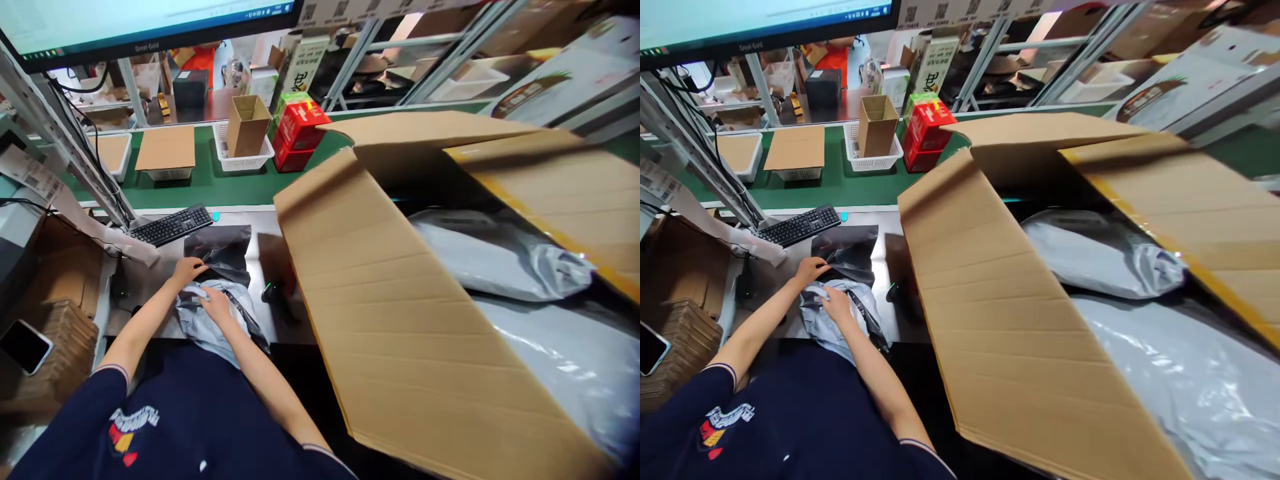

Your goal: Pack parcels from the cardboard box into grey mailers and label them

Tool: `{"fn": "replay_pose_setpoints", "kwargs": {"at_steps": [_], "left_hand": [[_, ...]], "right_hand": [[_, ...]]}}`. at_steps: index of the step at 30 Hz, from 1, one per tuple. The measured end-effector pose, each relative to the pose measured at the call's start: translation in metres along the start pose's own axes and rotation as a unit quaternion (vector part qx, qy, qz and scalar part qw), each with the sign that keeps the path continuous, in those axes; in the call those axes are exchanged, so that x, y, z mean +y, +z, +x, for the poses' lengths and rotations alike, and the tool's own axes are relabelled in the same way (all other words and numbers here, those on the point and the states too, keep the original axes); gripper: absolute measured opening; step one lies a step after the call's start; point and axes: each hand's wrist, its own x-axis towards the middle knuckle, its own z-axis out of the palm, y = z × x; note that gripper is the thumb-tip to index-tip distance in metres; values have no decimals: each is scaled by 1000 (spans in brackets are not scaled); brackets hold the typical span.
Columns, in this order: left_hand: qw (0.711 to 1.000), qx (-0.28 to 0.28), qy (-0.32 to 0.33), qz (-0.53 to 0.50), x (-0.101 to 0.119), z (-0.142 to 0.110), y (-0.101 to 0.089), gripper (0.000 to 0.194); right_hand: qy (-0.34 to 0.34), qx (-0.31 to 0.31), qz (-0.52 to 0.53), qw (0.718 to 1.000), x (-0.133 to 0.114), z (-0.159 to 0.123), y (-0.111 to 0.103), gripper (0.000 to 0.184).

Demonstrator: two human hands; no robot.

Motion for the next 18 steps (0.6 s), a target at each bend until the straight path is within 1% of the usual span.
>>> {"fn": "replay_pose_setpoints", "kwargs": {"at_steps": [2, 3, 4, 7, 8, 9, 10, 11, 12, 13, 14, 15, 16, 18], "left_hand": [[1000, 6, 11, 7, -2, -6, -1, 16], [1000, 5, 17, 9, -3, -10, -1, 16], [1000, 1, 24, 10, -5, -15, -1, 16], [998, -22, 57, 7, -12, -34, 0, 16], [997, -20, 70, 2, -15, -40, 1, 22], [997, -4, 71, -6, -19, -45, 3, 32], [998, 25, 52, -19, -23, -48, 6, 41], [998, 56, 16, -36, -27, -49, 10, 48], [995, 81, -31, -55, -30, -48, 15, 49], [990, 95, -79, -73, -33, -46, 21, 44], [984, 96, -117, -90, -36, -43, 28, 37], [981, 89, -140, -102, -38, -39, 36, 28], [979, 82, -152, -110, -40, -35, 42, 19], [975, 92, -171, -113, -44, -30, 53, 4]], "right_hand": [[62, 47, -12, 997, 19, 6, -5, 34], [86, 64, -21, 994, 29, 8, -7, 38], [102, 77, -28, 991, 37, 11, -8, 39], [131, 130, -57, 981, 54, 18, -3, 32], [143, 154, -66, 975, 58, 21, -1, 32], [160, 179, -74, 968, 60, 23, 2, 34], [174, 201, -82, 960, 62, 26, 5, 37], [179, 214, -90, 956, 64, 29, 6, 41], [175, 215, -98, 956, 66, 31, 7, 44], [162, 210, -106, 958, 67, 33, 7, 45], [144, 197, -114, 963, 68, 35, 6, 44], [126, 181, -121, 968, 70, 37, 5, 41], [117, 166, -126, 971, 71, 38, 4, 38], [135, 146, -136, 970, 74, 40, 2, 36]]}}
